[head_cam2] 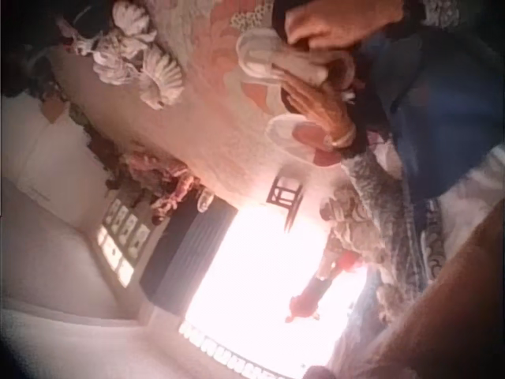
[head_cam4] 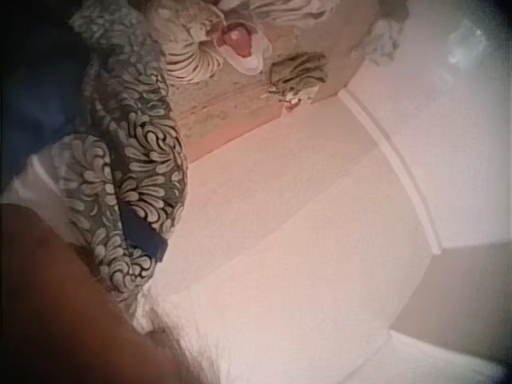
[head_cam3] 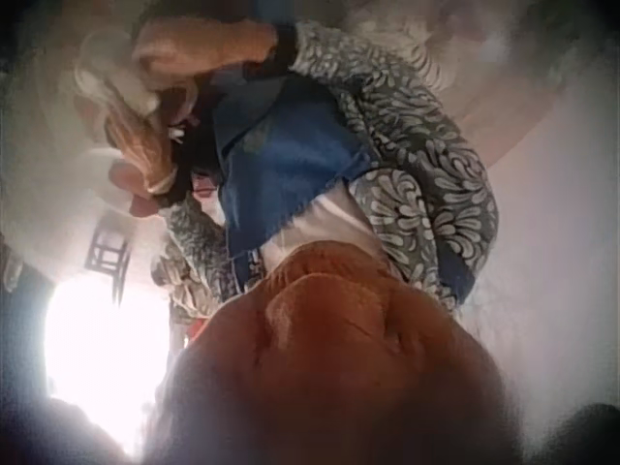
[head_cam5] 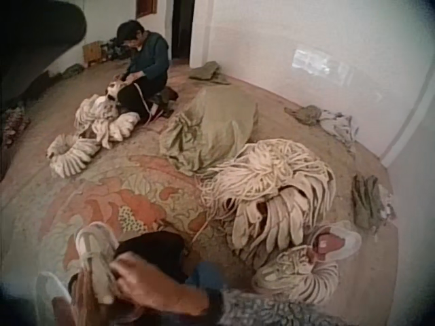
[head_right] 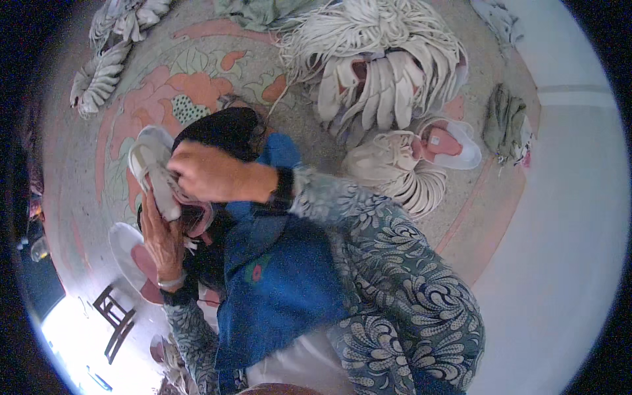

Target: The person sits on the floor and laces a white sneaker with pink accents using a long white shoelace. They thread the lace through the eyelets, pull it tight, and tie a knot. The person then picks up a bundle of additional laces and continues working with the shoe.

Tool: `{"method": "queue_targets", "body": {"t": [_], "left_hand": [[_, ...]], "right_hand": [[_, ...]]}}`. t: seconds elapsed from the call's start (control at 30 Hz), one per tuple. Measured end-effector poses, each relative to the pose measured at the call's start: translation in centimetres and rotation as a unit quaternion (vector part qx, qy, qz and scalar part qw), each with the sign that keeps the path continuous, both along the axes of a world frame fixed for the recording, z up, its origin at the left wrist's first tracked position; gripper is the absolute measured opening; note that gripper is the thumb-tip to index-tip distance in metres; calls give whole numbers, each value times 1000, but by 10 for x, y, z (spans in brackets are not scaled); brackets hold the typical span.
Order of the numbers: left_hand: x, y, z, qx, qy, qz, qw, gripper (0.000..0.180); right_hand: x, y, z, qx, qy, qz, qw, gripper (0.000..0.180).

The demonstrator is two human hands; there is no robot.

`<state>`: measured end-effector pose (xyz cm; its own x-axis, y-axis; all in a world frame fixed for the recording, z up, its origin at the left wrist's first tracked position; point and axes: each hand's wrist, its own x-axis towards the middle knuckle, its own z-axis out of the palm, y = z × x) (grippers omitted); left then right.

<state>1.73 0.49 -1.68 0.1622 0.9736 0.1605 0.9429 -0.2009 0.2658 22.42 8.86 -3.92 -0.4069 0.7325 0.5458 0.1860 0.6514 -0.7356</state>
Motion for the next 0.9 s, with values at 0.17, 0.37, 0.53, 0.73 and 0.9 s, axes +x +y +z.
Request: {"method": "queue_targets", "body": {"t": [0.17,0.37,0.53,0.73,0.9], "left_hand": [[10,-1,-4,72,8,-29,997,71],[19,8,-6,72,-48,-68,994,70],[14,5,-11,58,-46,-49,996,63],[25,-7,9,9,-77,24,997,70],[20,-19,15,7,-74,26,997,69]], "right_hand": [[152,68,-41,-83,-161,-238,954,15],[350,116,-59,-41,-148,-554,818,16],[380,127,-63,38,-196,-557,806,18],[375,162,-47,67,-255,-565,782,21],[372,175,-55,-3,-391,-523,757,24]]}}
